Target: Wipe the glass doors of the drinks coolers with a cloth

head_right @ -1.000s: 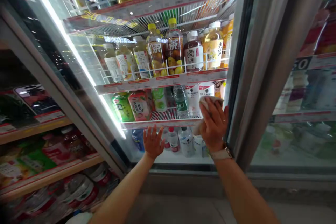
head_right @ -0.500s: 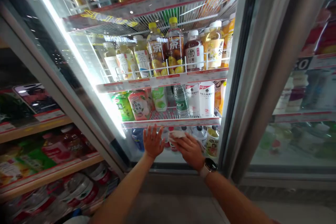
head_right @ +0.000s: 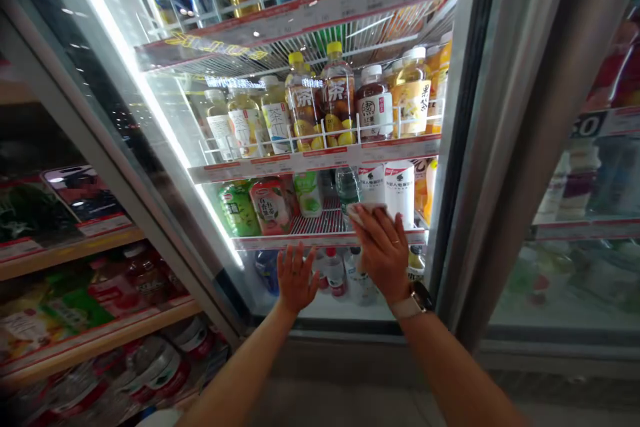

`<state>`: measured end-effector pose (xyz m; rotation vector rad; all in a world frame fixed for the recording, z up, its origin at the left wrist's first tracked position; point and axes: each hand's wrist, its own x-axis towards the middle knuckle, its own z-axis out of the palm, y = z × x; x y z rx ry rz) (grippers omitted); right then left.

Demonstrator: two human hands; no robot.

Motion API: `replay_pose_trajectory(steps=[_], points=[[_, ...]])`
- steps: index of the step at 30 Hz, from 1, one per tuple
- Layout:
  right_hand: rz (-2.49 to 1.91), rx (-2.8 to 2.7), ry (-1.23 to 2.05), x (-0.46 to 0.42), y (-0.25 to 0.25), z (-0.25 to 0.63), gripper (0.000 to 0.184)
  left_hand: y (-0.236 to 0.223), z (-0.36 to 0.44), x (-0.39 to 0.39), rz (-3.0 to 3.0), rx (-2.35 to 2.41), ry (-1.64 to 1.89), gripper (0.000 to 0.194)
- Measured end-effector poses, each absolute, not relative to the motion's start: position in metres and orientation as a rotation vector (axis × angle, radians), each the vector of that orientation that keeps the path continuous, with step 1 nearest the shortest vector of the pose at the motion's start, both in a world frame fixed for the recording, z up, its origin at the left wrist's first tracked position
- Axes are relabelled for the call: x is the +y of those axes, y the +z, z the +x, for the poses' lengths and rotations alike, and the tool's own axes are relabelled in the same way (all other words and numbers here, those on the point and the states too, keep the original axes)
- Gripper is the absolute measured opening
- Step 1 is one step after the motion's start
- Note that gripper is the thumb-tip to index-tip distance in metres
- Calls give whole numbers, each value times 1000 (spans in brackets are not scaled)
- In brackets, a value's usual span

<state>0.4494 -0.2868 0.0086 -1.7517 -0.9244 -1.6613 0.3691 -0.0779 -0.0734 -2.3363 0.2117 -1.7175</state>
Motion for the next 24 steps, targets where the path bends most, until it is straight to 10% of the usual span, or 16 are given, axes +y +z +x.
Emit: replay_pose_trajectory(steps=[11, 24], points=[[-1623, -755, -1602, -239, 34, 434, 57, -29, 341, -26, -2312, 12, -1792, 68], [-1720, -1620, -1336, -205, -51, 407, 39, -53, 355, -12, -2247, -57, -1864, 64]])
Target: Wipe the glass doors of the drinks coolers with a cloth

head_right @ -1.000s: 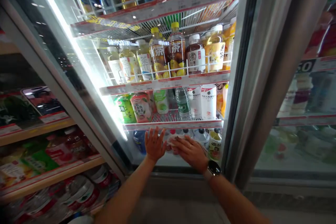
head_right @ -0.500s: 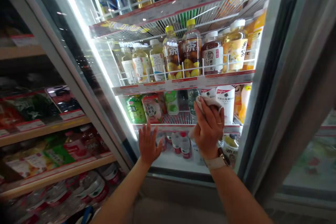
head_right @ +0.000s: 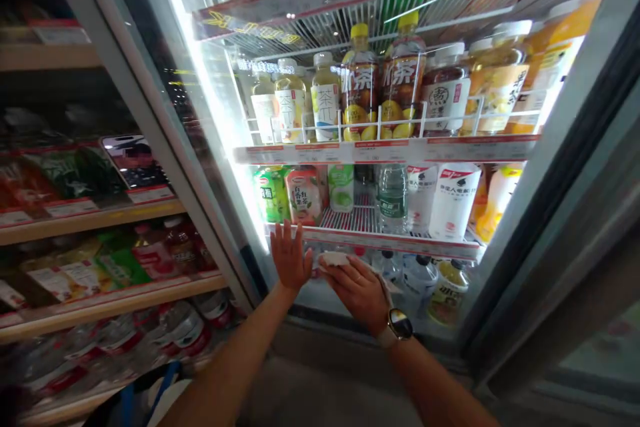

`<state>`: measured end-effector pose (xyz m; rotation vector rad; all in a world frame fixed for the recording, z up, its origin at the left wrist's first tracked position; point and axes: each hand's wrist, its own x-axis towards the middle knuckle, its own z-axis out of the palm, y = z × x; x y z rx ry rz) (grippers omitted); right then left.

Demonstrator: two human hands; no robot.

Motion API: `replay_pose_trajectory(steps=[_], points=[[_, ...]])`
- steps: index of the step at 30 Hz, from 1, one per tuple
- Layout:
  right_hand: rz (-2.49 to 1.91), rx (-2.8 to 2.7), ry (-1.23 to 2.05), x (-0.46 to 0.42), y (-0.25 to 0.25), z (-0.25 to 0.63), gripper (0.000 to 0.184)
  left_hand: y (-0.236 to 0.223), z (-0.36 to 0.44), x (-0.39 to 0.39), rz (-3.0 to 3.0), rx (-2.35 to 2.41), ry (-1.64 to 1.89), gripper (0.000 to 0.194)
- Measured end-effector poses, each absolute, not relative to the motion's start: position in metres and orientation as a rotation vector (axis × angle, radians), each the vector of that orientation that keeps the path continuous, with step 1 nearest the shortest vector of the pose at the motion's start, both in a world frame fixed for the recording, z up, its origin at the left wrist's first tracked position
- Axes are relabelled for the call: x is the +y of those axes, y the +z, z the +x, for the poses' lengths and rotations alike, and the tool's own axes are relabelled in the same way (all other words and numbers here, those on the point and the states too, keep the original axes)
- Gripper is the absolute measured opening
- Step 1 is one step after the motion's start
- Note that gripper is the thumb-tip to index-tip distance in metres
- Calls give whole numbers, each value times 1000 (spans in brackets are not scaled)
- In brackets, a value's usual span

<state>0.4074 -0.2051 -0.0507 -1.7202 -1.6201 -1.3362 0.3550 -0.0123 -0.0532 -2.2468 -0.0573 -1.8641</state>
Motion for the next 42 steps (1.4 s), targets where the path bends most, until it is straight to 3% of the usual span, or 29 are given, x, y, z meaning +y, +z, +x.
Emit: replay_pose_trajectory(steps=[3, 10, 15, 22, 30, 33, 37, 42], points=[[-1708, -1621, -1381, -205, -43, 408, 34, -54, 354, -12, -2234, -92, -1837, 65], [-1681, -946, -1588, -208, 24, 413, 53, -59, 353, -14, -2258, -154, -1779, 64], [-1605, -765, -1567, -195, 35, 413, 53, -66, 354, -14, -2291, -196, -1752, 61], [-1693, -1193, -1477, -183, -1, 402, 60, -66, 354, -14, -2299, -171, -1780, 60], [-1730, -1660, -1218, -196, -95, 400, 58, -59, 353, -15, -2269, -129, -1807, 64], [-1764, -1764, -1209, -200, -108, 404, 55, -60, 354, -15, -2270, -135, -1811, 64], [-1833, -1657, -1255, -204, -79, 407, 53, -62, 355, -15, -2274, -138, -1821, 64], [-1829, -1109, -1497, -218, -6, 414, 58, -62, 354, -15, -2277, -141, -1821, 63]])
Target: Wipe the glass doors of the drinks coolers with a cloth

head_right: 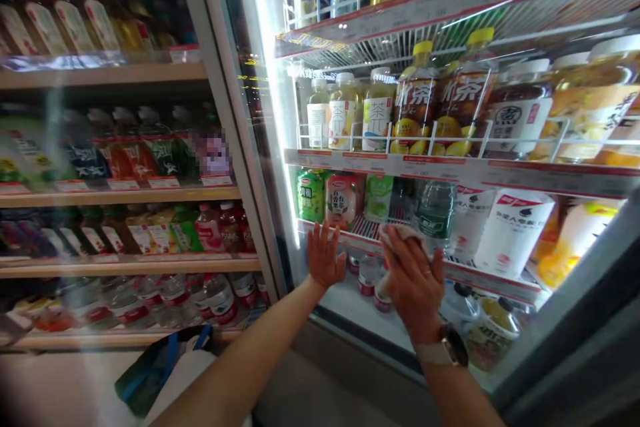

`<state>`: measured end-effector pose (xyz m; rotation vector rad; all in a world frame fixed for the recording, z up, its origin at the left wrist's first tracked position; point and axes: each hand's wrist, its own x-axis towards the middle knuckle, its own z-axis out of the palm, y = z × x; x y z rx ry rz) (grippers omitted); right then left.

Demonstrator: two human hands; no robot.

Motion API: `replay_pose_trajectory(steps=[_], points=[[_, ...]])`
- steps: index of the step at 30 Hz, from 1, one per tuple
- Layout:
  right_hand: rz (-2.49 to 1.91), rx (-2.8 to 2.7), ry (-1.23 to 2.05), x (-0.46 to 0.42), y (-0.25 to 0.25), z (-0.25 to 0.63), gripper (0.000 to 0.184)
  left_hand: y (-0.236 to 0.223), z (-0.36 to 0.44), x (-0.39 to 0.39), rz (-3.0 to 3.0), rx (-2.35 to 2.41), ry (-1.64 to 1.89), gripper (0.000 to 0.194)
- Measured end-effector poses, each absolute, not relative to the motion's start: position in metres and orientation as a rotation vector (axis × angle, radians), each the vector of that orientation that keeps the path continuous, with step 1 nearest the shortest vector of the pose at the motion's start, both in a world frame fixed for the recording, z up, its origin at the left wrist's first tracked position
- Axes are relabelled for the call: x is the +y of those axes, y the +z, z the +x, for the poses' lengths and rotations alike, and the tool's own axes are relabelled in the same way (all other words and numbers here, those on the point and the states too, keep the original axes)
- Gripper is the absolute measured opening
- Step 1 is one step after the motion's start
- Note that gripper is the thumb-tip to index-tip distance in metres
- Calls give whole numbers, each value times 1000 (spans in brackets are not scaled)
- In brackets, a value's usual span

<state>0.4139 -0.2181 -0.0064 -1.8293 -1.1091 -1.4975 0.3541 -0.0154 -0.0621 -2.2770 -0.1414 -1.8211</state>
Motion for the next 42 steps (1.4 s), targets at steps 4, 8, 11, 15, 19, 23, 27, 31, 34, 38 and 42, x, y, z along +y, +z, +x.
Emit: replay_pose_trajectory(steps=[4, 8, 11, 15, 19, 23, 27, 31, 34, 38, 42], points=[[-1650, -787, -1569, -227, 28, 425, 58, -65, 355, -14, -2305, -164, -1798, 65], [-1602, -770, -1577, -215, 26, 424, 58, -68, 356, -13, -2317, -154, -1790, 65], [-1620, -877, -1544, -199, 11, 416, 57, -68, 356, -13, -2306, -151, -1809, 64], [-1702, -1187, -1434, -188, -24, 406, 61, -62, 354, -15, -2271, -128, -1836, 62], [-1708, -1539, -1332, -189, -67, 403, 60, -58, 352, -15, -2255, -112, -1817, 63], [-1680, -1709, -1325, -199, -75, 407, 53, -59, 352, -14, -2260, -131, -1787, 63], [-1765, -1459, -1399, -218, -36, 414, 50, -59, 353, -15, -2253, -106, -1833, 63], [-1693, -965, -1552, -240, 13, 427, 57, -59, 353, -16, -2284, -133, -1808, 65], [-1577, -728, -1586, -250, 33, 437, 59, -62, 354, -16, -2280, -166, -1791, 66], [-1554, -713, -1578, -239, 32, 435, 57, -63, 355, -16, -2269, -181, -1796, 64], [-1592, -857, -1550, -216, 13, 420, 56, -62, 355, -16, -2286, -144, -1820, 63]])
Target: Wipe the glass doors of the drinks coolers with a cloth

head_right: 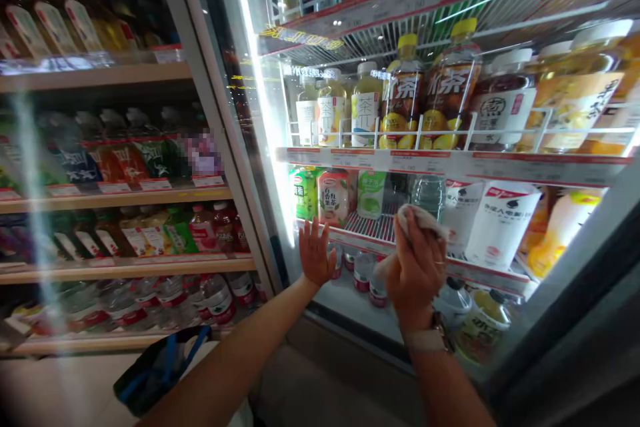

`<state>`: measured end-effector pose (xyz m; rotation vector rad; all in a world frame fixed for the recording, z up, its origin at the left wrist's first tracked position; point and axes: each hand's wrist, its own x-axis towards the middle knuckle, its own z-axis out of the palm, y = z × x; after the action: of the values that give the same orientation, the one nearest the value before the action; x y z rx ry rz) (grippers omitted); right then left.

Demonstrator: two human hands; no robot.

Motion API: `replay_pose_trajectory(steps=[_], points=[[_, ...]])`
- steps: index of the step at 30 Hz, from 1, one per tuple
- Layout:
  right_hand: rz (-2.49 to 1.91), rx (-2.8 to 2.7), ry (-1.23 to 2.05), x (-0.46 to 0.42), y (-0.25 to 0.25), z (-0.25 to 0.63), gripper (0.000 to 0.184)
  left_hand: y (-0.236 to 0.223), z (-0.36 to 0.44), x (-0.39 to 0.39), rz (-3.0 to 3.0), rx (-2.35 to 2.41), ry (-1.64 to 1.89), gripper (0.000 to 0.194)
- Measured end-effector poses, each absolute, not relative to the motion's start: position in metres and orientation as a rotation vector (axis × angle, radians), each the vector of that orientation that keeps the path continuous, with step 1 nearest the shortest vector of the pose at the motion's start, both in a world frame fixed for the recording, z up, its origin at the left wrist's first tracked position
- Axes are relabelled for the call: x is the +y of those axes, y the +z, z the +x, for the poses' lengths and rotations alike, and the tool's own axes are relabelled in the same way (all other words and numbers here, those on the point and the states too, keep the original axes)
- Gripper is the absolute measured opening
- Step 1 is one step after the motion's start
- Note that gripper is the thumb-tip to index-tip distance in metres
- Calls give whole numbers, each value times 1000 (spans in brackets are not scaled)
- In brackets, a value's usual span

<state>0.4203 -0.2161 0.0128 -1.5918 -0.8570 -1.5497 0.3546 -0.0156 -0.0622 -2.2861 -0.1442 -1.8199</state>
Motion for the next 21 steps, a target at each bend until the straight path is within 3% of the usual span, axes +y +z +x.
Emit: replay_pose_trajectory(steps=[9, 14, 21], points=[[-1756, -1540, -1278, -199, -49, 404, 58, -63, 355, -15, -2286, -157, -1808, 64], [-1677, -1709, -1298, -201, -50, 408, 50, -59, 355, -16, -2248, -115, -1853, 64], [-1674, -958, -1592, -244, 12, 432, 57, -61, 355, -15, -2269, -143, -1830, 65]])
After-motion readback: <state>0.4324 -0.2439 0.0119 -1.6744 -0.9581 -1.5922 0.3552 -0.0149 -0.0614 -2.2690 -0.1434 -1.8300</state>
